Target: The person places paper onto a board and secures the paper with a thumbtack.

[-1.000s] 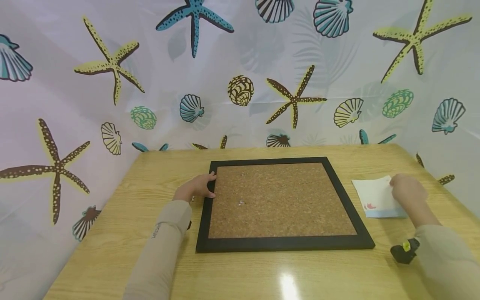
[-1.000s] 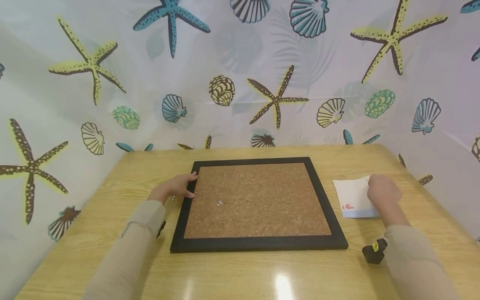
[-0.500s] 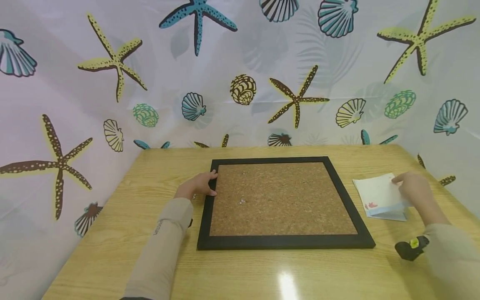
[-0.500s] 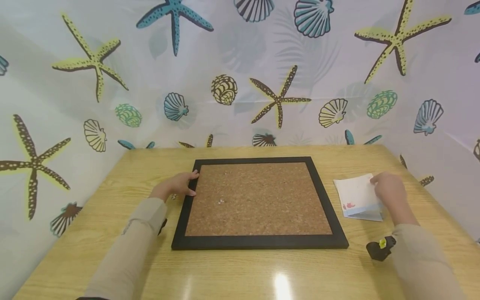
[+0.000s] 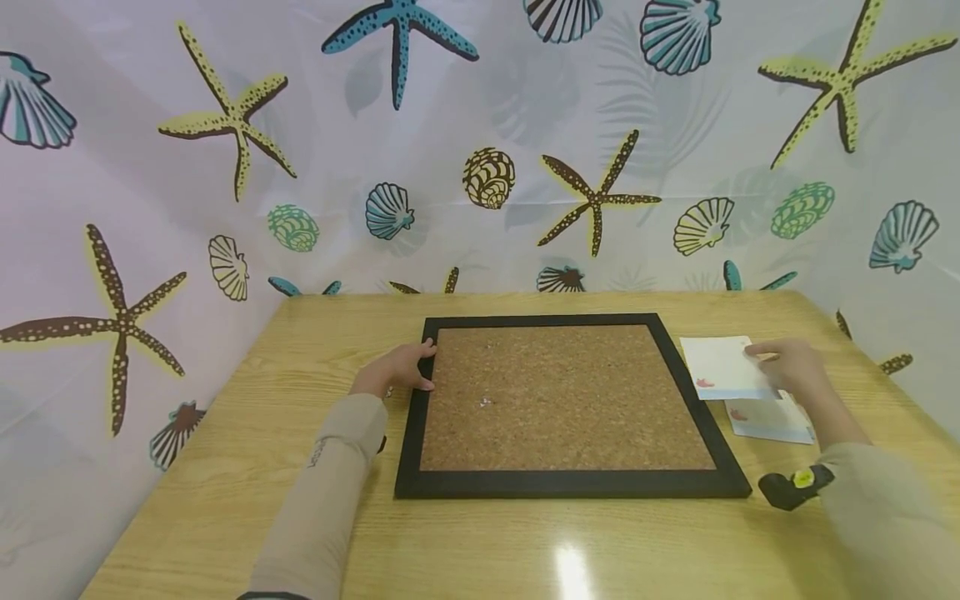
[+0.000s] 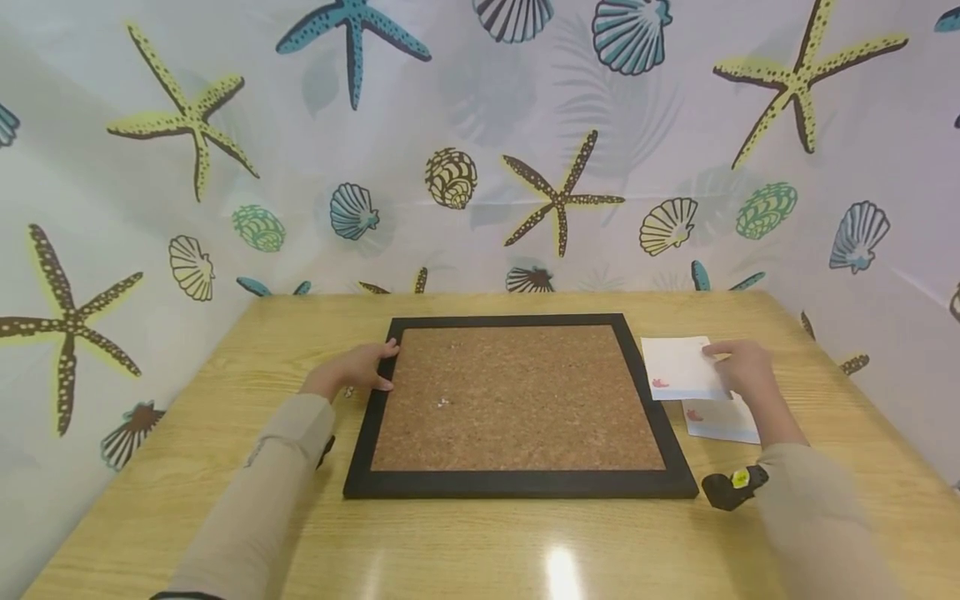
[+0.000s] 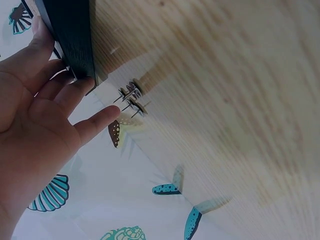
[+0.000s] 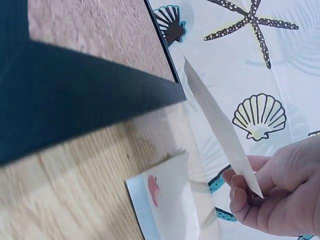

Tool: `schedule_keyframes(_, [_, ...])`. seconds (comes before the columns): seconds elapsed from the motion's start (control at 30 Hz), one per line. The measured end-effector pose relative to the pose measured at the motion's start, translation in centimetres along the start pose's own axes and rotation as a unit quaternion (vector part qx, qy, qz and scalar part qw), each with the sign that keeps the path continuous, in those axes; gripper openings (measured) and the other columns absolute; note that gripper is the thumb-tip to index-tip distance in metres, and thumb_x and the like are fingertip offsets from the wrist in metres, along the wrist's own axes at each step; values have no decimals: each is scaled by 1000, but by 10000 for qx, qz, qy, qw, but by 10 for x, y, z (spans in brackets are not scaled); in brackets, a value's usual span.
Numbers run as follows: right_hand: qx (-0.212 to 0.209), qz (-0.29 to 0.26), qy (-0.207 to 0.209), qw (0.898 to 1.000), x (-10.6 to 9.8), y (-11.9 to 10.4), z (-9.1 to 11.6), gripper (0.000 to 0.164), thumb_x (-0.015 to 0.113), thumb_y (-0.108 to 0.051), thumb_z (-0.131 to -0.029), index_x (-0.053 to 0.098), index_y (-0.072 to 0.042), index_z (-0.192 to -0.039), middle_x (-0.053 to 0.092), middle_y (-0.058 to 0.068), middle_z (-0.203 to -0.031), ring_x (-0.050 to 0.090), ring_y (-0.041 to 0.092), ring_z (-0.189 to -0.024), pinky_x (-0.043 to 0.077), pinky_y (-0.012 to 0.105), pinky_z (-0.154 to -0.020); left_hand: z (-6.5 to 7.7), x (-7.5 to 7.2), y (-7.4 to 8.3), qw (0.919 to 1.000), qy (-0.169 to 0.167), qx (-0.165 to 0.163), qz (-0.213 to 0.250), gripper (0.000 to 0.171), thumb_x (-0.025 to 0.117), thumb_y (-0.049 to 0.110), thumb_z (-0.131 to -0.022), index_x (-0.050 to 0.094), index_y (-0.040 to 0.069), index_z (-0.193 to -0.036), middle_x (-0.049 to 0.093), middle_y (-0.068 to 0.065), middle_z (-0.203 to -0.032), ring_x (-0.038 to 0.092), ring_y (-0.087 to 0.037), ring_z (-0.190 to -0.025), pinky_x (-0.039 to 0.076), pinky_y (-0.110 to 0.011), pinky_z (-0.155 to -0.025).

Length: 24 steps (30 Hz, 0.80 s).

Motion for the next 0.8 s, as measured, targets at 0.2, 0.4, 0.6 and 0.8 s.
schedule_keyframes(0.2, [-71, -808, -119, 9966, 17, -23, -5, 31, 47, 7, -84, 49, 15, -114, 54, 36, -96, 54, 22, -59, 42, 26, -47, -1, 0, 0, 10000, 13, 14, -46, 70, 65, 12, -82, 26, 3, -139, 16, -12, -146, 17, -31, -131, 23, -42, -102])
schedule_keyframes(0.4, [65, -1120, -185, 9935, 28, -44, -8, 32, 47, 3, -87, 48, 13, -117, 53, 32, -95, 50, 15, -55, 39, 27, -45, -1, 1, -1, 10000, 17, 30, -81, 70, 65, 12, -82, 26, 2, -139, 16, -13, -146, 17, -32, -131, 24, -42, -101])
schedule_keyframes(0.6, [3, -1311, -105, 9913, 36, -61, -12, 31, 48, 6, -86, 50, 14, -116, 53, 30, -95, 47, 14, -54, 43, 28, -49, -1, 0, 0, 9999, 23, 100, -94, 70, 65, 11, -82, 25, 1, -139, 15, -13, -146, 17, -31, -131, 24, -42, -101])
schedule_keyframes(0.8, [-25, -1629, -184, 9865, 47, -76, -15, 31, 49, 7, -85, 50, 15, -116, 53, 33, -102, 49, 14, -57, 47, 27, -54, 0, 1, -1, 9999, 45, 113, -101, 70, 65, 12, -82, 26, 2, -139, 16, -14, -145, 18, -32, -130, 25, -42, -101])
Point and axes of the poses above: each hand's wrist, its own z-axis away from the middle knuckle, its own x-axis out of the palm, y = z × x, the point moved 2 cm from there along -z, towards the middle knuckle
